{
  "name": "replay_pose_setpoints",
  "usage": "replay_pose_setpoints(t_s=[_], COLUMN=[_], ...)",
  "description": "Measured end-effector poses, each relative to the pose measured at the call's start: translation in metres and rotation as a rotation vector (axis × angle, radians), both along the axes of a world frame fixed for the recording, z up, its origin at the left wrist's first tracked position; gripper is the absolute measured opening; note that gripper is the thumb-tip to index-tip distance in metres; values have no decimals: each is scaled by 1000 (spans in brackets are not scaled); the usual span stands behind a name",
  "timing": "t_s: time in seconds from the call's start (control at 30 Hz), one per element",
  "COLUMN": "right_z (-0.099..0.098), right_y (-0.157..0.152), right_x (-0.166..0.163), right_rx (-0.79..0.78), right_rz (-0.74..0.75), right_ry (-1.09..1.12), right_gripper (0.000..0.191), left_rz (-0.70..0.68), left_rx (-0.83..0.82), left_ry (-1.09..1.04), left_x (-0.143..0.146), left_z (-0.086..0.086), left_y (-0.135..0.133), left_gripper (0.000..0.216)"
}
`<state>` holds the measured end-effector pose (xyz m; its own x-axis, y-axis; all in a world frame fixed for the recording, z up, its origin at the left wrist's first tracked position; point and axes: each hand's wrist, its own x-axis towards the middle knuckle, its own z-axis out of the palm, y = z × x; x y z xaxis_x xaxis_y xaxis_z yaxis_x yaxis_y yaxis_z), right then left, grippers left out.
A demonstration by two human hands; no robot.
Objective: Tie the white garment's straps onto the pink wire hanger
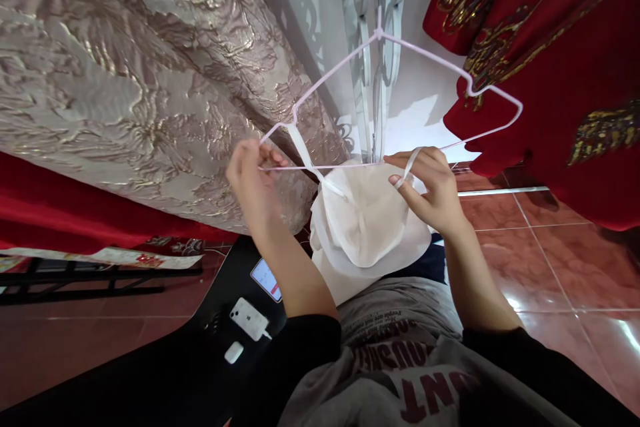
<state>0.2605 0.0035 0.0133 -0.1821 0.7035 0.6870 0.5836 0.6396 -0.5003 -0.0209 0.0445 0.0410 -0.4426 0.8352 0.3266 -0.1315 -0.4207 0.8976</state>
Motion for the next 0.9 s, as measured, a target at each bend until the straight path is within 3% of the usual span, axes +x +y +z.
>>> replay_pose_setpoints(t_s=[0.07, 0.17, 0.3, 0.43, 0.57, 0.67, 0.77, 0.83, 0.9], right_z=[-1, -2, -12, -19, 12, 51, 81, 87, 84], right_y=[0, 0, 3, 12, 21, 22, 21, 19, 18], right_x=[-3, -1, 31, 78, 97, 90, 78, 69, 59], right_rx=[4, 29, 86, 168, 191, 49, -1, 41, 188], right_rz=[-1, -18, -141, -323, -312, -282, -233, -208, -214], right_ry=[2, 32, 243, 509, 529, 317, 119, 24, -3], right_gripper=[26, 29, 54, 54, 44, 23, 15, 17, 28], left_rz=[-38, -15, 27, 55, -9, -27, -35, -32, -34], left_rx=[-13, -6, -8, -9, -24, -17, -11, -23, -27], left_ry=[-221, -255, -193, -164, -173, -163, -163, -155, -153], left_x=[15, 39, 50, 42, 37, 36, 36, 36, 37], left_z=[-22, -43, -48, -43, -42, -43, -42, -42, -42], left_y=[-7, -18, -23, -21, -19, -18, -18, -19, -20], left_gripper=[34, 44, 45, 45, 51, 54, 54, 51, 48])
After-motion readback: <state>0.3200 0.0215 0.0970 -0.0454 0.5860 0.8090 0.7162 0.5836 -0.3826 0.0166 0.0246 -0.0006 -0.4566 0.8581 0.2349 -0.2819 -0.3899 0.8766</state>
